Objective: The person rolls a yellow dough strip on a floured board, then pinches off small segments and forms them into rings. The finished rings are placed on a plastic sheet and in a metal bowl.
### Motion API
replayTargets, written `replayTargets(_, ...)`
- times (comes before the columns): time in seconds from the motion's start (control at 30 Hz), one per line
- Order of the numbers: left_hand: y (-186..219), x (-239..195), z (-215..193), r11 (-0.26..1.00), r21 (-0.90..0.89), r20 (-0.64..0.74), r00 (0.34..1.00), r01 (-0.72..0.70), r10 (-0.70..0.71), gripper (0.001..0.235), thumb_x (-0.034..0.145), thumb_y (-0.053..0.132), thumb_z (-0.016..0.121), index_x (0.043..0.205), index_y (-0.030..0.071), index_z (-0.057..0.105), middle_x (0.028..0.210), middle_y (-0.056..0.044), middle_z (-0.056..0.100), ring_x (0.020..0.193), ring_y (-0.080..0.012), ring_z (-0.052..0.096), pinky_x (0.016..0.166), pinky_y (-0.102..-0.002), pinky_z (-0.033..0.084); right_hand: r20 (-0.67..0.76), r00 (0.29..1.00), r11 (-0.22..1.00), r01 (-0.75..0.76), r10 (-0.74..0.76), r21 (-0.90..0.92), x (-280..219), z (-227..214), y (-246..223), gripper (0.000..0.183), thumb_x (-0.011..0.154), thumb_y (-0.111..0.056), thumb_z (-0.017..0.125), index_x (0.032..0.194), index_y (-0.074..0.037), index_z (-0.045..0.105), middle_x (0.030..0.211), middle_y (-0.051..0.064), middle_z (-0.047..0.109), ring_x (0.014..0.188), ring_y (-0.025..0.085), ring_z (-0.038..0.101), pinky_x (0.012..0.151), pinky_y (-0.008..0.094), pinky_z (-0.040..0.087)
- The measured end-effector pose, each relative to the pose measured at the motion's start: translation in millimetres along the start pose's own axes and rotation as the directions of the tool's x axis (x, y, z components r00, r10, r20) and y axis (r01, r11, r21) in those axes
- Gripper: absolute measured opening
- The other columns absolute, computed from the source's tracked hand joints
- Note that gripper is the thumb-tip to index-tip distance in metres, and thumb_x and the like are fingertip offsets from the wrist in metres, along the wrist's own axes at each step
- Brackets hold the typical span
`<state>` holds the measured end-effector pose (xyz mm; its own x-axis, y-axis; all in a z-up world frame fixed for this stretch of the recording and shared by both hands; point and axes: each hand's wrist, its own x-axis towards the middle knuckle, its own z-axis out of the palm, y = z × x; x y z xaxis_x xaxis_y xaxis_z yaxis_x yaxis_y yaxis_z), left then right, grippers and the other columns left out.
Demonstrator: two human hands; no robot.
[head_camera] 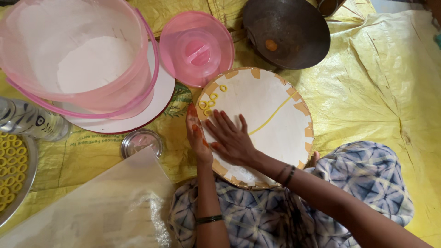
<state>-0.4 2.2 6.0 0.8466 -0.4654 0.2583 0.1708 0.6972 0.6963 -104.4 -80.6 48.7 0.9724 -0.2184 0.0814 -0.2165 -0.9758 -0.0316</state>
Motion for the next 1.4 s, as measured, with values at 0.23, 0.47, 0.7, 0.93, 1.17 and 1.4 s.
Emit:
replayTargets(0.23,5,1,0,0.999,0.036,-0.005,1.0,-0.028,0.028,0.08,0.111,0.049,0.04,0.163,-0.007,0.017,0.172,-0.022,0.021,0.162,-0.0322,0.019,0.132,-0.045,0.015,-0.117,0.99,0.996,-0.073,0.078,0.046,68,7,2,0.069,0.106,-0.053,0.036,0.165,-0.017,0.029,0.173,0.017,0.014,0.161,0.032,0.012,0.119,0.069,0.001)
replayTargets(0.47,4,2,-1,0.999,0.02,-0.017,0.999,-0.027,0.027,0.081,0.11,0.047,0.043,0.163,-0.007,0.017,0.172,-0.022,0.02,0.163,-0.0315,0.017,0.132,-0.045,0.013,-0.011,1.0,0.998,-0.01,0.011,0.062,21,-1,-7,0.068,0.106,-0.051,0.034,0.165,-0.019,0.025,0.174,0.015,0.014,0.161,0.031,0.012,0.119,0.07,0.005)
replayTargets(0.7,4,-1,0,1.0,-0.007,-0.016,1.0,-0.027,0.027,0.08,0.111,0.048,0.044,0.163,-0.007,0.018,0.172,-0.022,0.022,0.162,-0.0314,0.02,0.132,-0.045,0.014,0.006,0.989,0.987,-0.15,0.151,-0.057,-9,-13,55,0.07,0.105,-0.052,0.03,0.167,-0.021,0.018,0.174,0.013,0.006,0.161,0.029,0.007,0.119,0.066,-0.004)
replayTargets(0.93,-1,2,0,0.999,0.022,-0.008,0.999,-0.044,0.044,0.08,0.11,0.047,0.045,0.163,-0.008,0.019,0.172,-0.023,0.022,0.162,-0.0314,0.02,0.133,-0.045,0.013,0.0,0.976,0.976,-0.216,0.216,-0.03,50,-4,110,0.067,0.107,-0.052,0.027,0.167,-0.023,0.018,0.174,0.009,0.007,0.161,0.028,0.007,0.12,0.066,-0.003)
replayTargets(1.17,-1,1,-2,0.999,0.025,-0.003,0.999,-0.034,0.035,0.083,0.109,0.048,0.045,0.162,-0.009,0.018,0.172,-0.023,0.022,0.162,-0.0314,0.02,0.133,-0.045,0.012,-0.005,0.978,0.978,-0.21,0.21,-0.009,87,-4,116,0.066,0.108,-0.049,0.029,0.167,-0.022,0.018,0.174,0.01,0.009,0.161,0.028,0.008,0.12,0.067,-0.002)
replayTargets(1.4,1,0,1,1.0,0.009,-0.002,1.0,-0.028,0.028,0.085,0.108,0.051,0.046,0.163,-0.008,0.018,0.172,-0.022,0.022,0.162,-0.0308,0.02,0.133,-0.045,0.013,0.085,0.986,0.99,-0.143,0.143,-0.001,-3,-15,107,0.067,0.105,-0.053,0.021,0.166,-0.025,0.017,0.174,0.01,0.006,0.16,0.028,0.005,0.12,0.065,-0.005)
